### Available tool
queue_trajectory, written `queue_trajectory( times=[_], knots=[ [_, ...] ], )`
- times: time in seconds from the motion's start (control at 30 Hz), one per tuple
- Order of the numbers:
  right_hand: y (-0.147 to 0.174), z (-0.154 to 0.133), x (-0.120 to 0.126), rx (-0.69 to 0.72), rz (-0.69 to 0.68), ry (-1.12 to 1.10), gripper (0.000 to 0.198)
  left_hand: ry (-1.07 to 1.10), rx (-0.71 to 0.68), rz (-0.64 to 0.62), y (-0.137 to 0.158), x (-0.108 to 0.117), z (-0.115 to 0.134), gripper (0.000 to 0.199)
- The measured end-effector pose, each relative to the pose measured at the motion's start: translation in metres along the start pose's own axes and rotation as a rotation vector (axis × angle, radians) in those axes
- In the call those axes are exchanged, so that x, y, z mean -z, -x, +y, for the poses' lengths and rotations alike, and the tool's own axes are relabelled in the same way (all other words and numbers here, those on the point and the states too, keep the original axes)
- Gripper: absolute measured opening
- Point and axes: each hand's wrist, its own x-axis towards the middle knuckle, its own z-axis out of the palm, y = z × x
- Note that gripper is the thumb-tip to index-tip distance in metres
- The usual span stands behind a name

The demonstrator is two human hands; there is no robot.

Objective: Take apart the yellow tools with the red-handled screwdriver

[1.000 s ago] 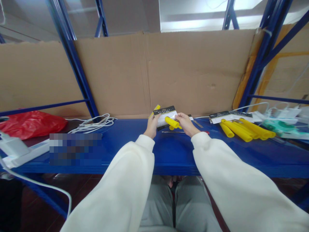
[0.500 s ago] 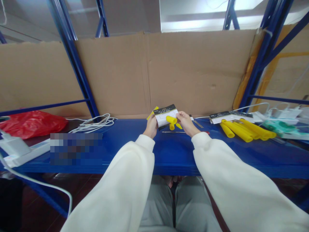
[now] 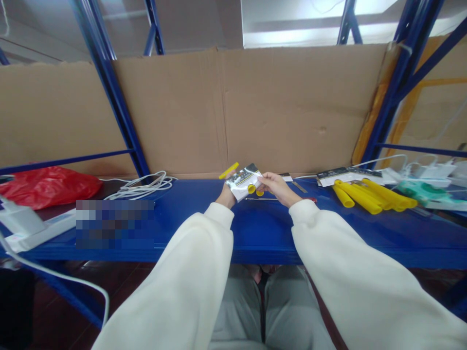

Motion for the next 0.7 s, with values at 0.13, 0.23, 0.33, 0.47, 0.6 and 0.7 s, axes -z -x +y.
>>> queue_trajectory(
  times=[0.13,0.23,0.33,0.47,0.6,0.7],
  knots=[
    [-0.001,0.0,0.0,-0.009,0.011,-0.01,0.026,0.029,0.026,0.032,-0.002,0.007,-0.001,0.041],
    [-0.004,0.0,0.001,-0.017,0.039,-0.04,0.027,0.017,0.034,0.168,-0.004,0.012,-0.004,0.032],
    [-0.007,-0.001,0.004,0.006,0.089,-0.062,0.026,-0.042,0.026,0.353,-0.001,0.012,-0.004,0.033],
    [-0.01,-0.002,0.011,0.068,0.175,-0.095,0.02,-0.181,0.07,0.469,0.007,0.003,0.004,0.049],
    [-0.016,-0.005,0.023,0.119,0.313,-0.123,0.018,-0.241,0.054,0.564,0.013,-0.005,0.01,0.056],
    [-0.022,-0.008,0.036,0.126,0.445,-0.156,0.016,-0.26,0.076,0.554,0.018,-0.008,0.013,0.053]
  ],
)
